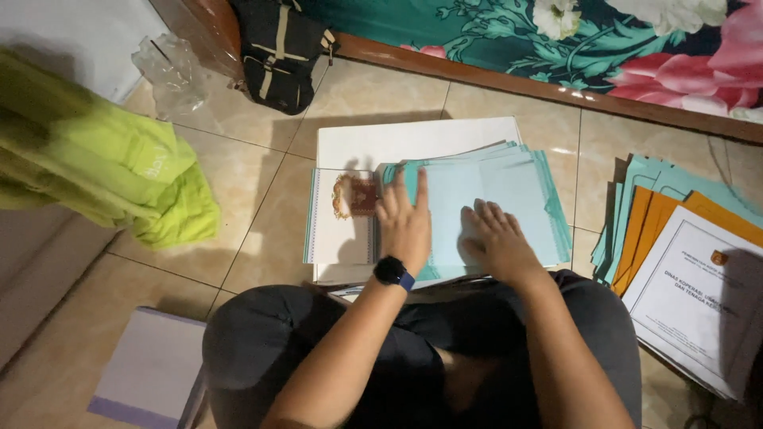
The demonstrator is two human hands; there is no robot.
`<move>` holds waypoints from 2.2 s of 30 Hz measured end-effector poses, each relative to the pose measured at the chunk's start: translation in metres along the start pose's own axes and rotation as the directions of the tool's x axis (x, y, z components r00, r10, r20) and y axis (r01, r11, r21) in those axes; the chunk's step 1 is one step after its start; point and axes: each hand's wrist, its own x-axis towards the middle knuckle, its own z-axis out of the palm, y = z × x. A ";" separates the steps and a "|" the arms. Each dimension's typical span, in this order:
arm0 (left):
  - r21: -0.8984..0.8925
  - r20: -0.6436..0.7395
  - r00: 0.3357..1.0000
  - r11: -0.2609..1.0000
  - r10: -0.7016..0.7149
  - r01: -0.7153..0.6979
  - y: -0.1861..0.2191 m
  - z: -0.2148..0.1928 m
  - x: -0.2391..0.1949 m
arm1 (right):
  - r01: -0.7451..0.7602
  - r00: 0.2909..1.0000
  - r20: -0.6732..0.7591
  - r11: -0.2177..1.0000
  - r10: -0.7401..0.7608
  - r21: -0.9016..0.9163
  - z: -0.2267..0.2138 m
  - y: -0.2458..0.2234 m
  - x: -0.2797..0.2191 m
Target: Folding teal envelopes and organizing them into a white box on the floor.
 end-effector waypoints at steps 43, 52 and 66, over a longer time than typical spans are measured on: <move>-0.149 0.172 0.985 0.989 0.010 0.016 -0.102 0.031 -0.036 | -0.196 0.976 0.063 0.964 0.210 -0.178 0.028 0.001 0.070; 0.146 -0.186 0.939 0.937 -0.289 0.318 -0.105 0.027 -0.018 | -0.056 0.936 -0.345 0.998 0.065 0.035 0.009 -0.011 0.035; -0.605 -0.117 0.869 0.729 -0.480 0.321 -0.066 -0.111 -0.042 | 0.193 0.979 -0.142 0.422 -0.149 0.886 -0.041 -0.118 -0.011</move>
